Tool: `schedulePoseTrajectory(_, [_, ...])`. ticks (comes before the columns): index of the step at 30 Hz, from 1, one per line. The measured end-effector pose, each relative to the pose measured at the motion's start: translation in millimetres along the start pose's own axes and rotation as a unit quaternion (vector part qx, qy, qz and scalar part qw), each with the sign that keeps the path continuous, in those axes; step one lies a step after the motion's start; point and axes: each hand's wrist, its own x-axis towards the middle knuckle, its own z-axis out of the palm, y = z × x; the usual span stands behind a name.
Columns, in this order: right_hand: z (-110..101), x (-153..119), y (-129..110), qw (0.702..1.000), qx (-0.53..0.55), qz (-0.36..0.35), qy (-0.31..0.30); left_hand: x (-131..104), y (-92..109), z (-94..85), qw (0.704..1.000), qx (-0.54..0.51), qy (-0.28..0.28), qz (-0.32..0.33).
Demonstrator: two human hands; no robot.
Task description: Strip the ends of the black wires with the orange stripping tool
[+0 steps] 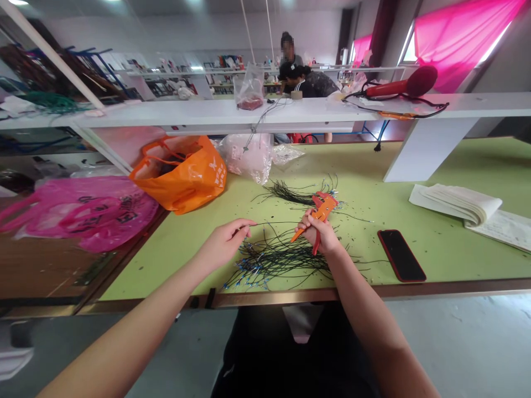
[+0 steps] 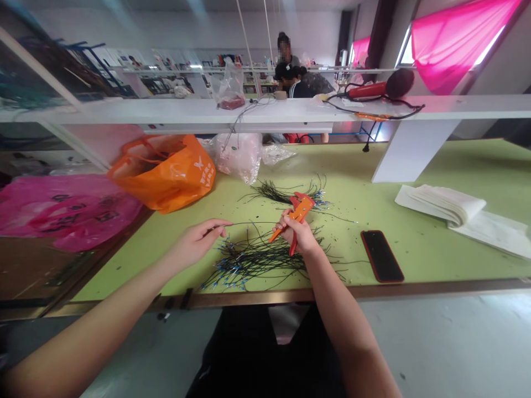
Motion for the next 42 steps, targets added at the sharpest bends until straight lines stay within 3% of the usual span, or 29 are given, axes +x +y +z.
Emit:
schedulePoseTrajectory(3, [2, 0, 1, 1.0, 0.003, 0.001, 0.002, -3, -5, -2.9, 1.0, 0.022, 0.015, 0.0])
schedulePoseTrajectory(6, [4, 0, 2, 1.0, 0.023, 0.004, 0.005, -16, -6, 6.2, 0.984, 0.093, 0.142, 0.057])
schedulePoseTrajectory(8, [5, -1, 1, 0.999, 0.038, 0.007, 0.003, -28, -1, 25.7, 0.964, 0.116, 0.204, 0.126])
schedulePoseTrajectory(10, [6, -2, 0, 0.999, 0.049, 0.016, -0.006, -37, 8, 54.6, 0.972, 0.071, 0.13, 0.18])
schedulePoseTrajectory(12, [7, -3, 0, 0.998, 0.053, 0.03, -0.021, -36, 17, 86.3, 0.988, -0.003, 0.062, 0.141])
schedulePoseTrajectory(14, [8, -5, 0, 0.997, 0.043, 0.042, -0.04, -23, 28, 112.9, 0.986, -0.097, 0.093, 0.096])
schedulePoseTrajectory(17, [7, -7, 1, 0.997, 0.009, 0.047, -0.056, 5, 42, 132.4, 0.962, -0.202, 0.148, 0.11])
schedulePoseTrajectory(20, [6, -7, -1, 0.998, -0.007, 0.038, -0.056, 29, 51, 130.4, 0.939, -0.242, 0.201, 0.139])
schedulePoseTrajectory(24, [6, -5, -5, 1.0, 0.015, -0.002, -0.026, 48, 52, 124.4, 0.914, -0.295, 0.246, 0.131])
schedulePoseTrajectory(26, [5, -4, -5, 1.0, 0.023, -0.018, -0.008, 53, 48, 128.1, 0.91, -0.322, 0.227, 0.129])
schedulePoseTrajectory(30, [4, -3, -7, 1.0, 0.023, -0.007, -0.003, 53, 35, 137.2, 0.926, -0.323, 0.136, 0.138])
schedulePoseTrajectory(32, [2, -4, -9, 1.0, 0.016, 0.014, -0.013, 51, 29, 135.2, 0.933, -0.308, 0.13, 0.133])
schedulePoseTrajectory(35, [0, -10, -12, 0.996, -0.02, 0.073, -0.05, 50, 24, 125.1, 0.919, -0.324, 0.199, 0.104])
schedulePoseTrajectory(38, [-2, -15, -10, 0.981, -0.071, 0.144, -0.11, 51, 22, 115.4, 0.876, -0.382, 0.287, 0.063])
schedulePoseTrajectory(42, [-2, -17, -1, 0.96, -0.098, 0.207, -0.163, 48, 25, 110.1, 0.866, -0.379, 0.321, 0.065])
